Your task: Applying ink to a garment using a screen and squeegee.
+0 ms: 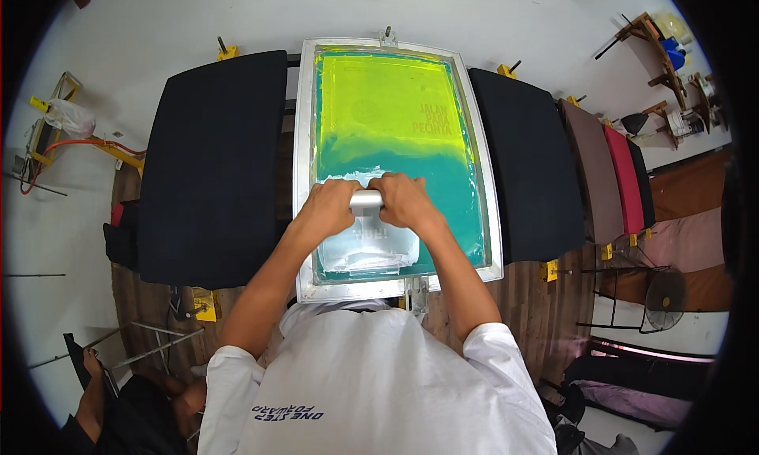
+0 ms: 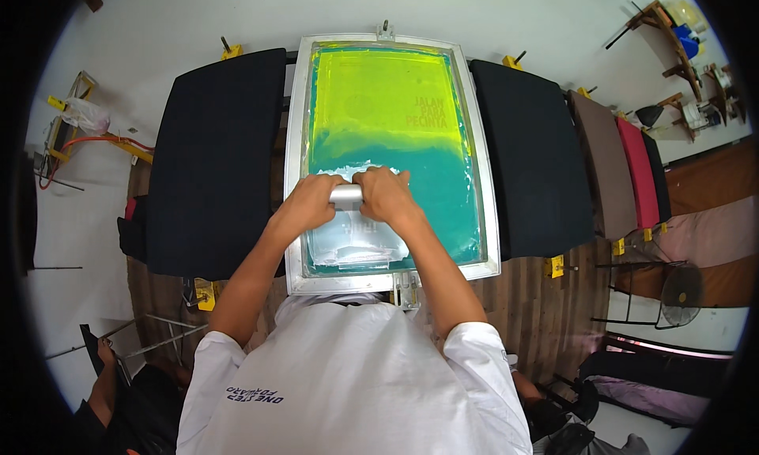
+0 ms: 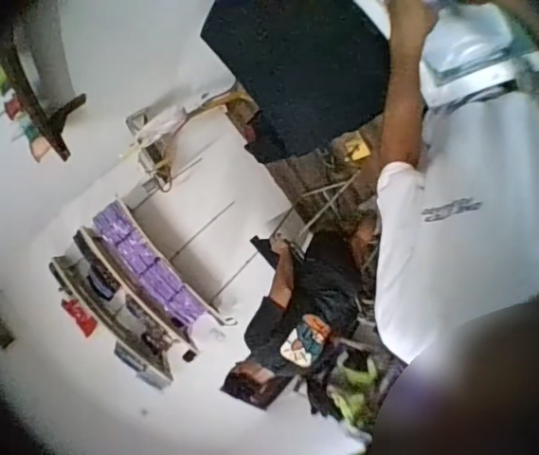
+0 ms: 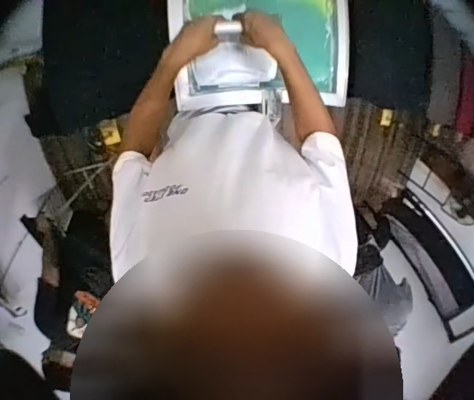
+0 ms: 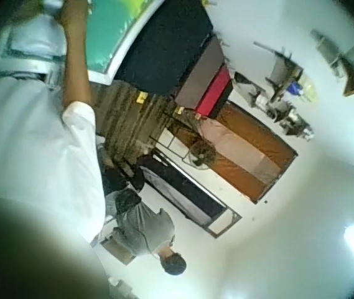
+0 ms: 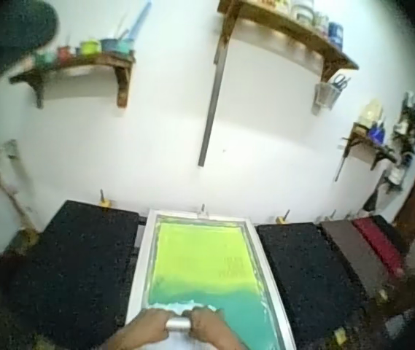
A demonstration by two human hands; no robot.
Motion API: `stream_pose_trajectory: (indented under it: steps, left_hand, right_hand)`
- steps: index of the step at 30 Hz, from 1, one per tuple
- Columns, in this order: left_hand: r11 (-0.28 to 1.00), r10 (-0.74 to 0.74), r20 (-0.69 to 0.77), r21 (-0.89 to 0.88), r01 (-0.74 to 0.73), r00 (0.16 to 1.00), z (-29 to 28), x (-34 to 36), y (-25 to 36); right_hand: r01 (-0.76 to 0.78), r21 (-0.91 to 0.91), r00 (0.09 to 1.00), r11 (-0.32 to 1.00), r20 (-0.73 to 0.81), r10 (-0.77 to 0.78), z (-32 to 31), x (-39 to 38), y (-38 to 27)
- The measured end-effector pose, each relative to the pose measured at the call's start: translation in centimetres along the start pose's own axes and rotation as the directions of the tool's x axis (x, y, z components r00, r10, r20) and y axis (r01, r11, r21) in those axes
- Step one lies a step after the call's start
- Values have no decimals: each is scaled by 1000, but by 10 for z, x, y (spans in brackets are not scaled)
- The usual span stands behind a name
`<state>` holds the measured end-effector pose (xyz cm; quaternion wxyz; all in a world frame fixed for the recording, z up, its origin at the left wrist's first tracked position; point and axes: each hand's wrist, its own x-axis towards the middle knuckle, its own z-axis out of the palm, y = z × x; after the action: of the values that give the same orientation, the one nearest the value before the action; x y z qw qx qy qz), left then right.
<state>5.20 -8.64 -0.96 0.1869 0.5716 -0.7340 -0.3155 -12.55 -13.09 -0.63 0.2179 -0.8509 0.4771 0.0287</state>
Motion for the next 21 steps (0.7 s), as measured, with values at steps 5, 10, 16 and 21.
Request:
stream_pose_trajectory:
  steps: [5,10,16,21]
  left_hand:
    - [996,-62,98,-64,69,993,1,6,-9]
    - [997,-22,167,-73,34,986,23,-17,-5]
    - [988,-29,236,-140,64,971,34,-55,23]
    - [981,-79,270,-151,123,960,25,-42,27]
  right_hand:
    - [-15,29,997,999,81,13,-3,4,-3]
    - [0,56,996,998,87,-5,10,-32,-4]
    - [-18,108,995,994,104,7,12,-81,-13]
    - [-22,93,987,995,159,6,-2,-69,-6]
